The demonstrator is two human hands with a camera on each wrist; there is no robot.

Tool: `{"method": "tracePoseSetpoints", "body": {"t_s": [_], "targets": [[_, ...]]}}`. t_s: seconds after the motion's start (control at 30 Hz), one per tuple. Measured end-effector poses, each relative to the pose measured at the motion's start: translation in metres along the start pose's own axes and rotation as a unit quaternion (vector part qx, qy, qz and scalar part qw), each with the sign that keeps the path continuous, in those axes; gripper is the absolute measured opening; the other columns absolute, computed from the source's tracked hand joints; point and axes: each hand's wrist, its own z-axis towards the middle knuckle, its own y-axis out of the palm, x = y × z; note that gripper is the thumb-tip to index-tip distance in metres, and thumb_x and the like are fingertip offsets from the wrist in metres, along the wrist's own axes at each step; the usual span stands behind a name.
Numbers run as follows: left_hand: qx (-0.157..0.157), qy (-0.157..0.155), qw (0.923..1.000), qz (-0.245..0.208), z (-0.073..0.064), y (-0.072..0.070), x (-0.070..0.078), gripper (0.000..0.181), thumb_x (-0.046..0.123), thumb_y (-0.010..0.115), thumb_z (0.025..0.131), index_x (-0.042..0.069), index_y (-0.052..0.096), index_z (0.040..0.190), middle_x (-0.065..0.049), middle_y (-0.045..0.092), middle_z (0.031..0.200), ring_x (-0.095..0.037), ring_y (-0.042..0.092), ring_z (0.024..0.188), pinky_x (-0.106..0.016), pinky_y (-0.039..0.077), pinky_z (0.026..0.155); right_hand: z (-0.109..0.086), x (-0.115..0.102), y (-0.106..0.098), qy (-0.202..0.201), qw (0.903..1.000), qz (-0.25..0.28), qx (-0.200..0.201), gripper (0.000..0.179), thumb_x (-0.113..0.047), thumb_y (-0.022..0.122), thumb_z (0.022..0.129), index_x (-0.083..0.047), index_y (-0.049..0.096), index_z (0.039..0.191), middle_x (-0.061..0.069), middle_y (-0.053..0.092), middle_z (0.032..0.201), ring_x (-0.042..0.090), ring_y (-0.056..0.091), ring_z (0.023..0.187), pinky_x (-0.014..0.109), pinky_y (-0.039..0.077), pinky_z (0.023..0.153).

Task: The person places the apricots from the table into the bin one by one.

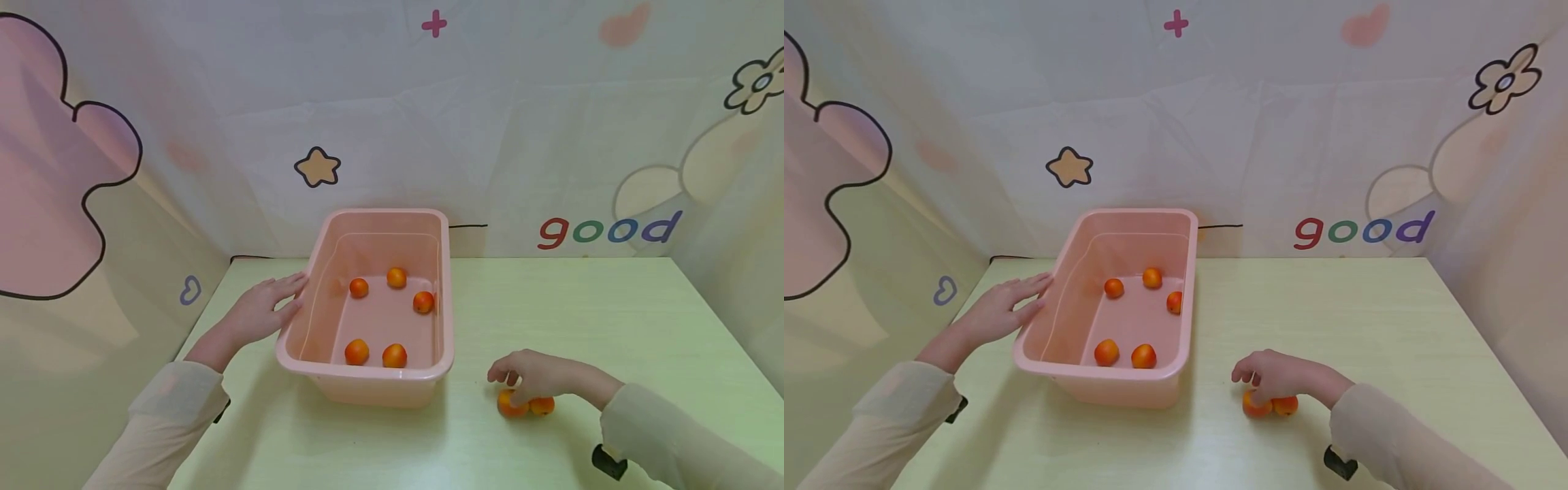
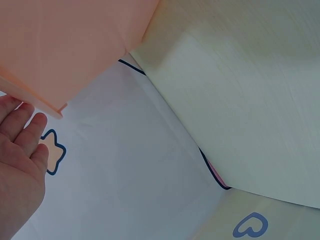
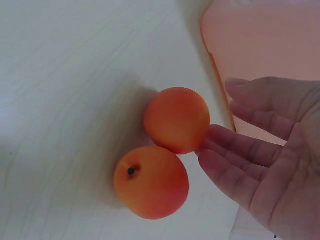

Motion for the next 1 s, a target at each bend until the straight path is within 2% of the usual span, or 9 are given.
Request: {"method": "tracePoseSetpoints", "body": {"t_s": [0.23, 0.53, 0.77, 1.0], "targets": [[0.009, 0.011, 0.9999, 0.006, 0.000, 0.001, -0.001, 0.050, 0.029, 0.044, 0.092, 0.009, 0.034, 0.136, -0.012, 0.032, 0.141, -0.042, 0.031, 0.126, -0.055, 0.019, 0.105, 0.002, 0.006, 0.012, -0.037, 0.9982, -0.047, 0.010, 0.033, 0.001, 0.065, 0.069, -0.005, 0.061, 0.101, 0.003, 0.060, 0.096, 0.019, 0.052, 0.087, 0.034, 0.046, 0.077], [0.012, 0.018, 0.9997, 0.012, -0.001, -0.001, 0.001, 0.049, 0.028, 0.045, 0.092, 0.007, 0.035, 0.135, -0.013, 0.033, 0.141, -0.042, 0.032, 0.125, -0.054, 0.019, 0.105, 0.003, 0.007, 0.021, -0.052, 0.9955, -0.077, 0.019, 0.031, 0.003, 0.063, 0.067, -0.004, 0.061, 0.097, -0.004, 0.055, 0.084, 0.013, 0.045, 0.074, 0.021, 0.037, 0.064], [0.012, 0.018, 0.9997, 0.014, 0.000, -0.001, 0.000, 0.049, 0.028, 0.045, 0.092, 0.008, 0.034, 0.135, -0.013, 0.033, 0.141, -0.040, 0.033, 0.126, -0.054, 0.019, 0.106, 0.006, 0.008, 0.019, -0.031, 0.9960, -0.082, 0.019, 0.031, 0.002, 0.066, 0.067, -0.004, 0.063, 0.098, -0.004, 0.055, 0.083, 0.014, 0.046, 0.074, 0.024, 0.040, 0.066], [0.012, 0.024, 0.9995, 0.016, 0.001, -0.001, -0.001, 0.049, 0.027, 0.045, 0.092, 0.007, 0.035, 0.135, -0.013, 0.034, 0.140, -0.036, 0.034, 0.126, -0.052, 0.019, 0.106, 0.004, 0.000, 0.006, -0.046, 0.9944, -0.091, 0.025, 0.030, -0.001, 0.066, 0.069, -0.002, 0.063, 0.098, -0.002, 0.060, 0.089, 0.013, 0.049, 0.077, 0.029, 0.046, 0.072]]}}
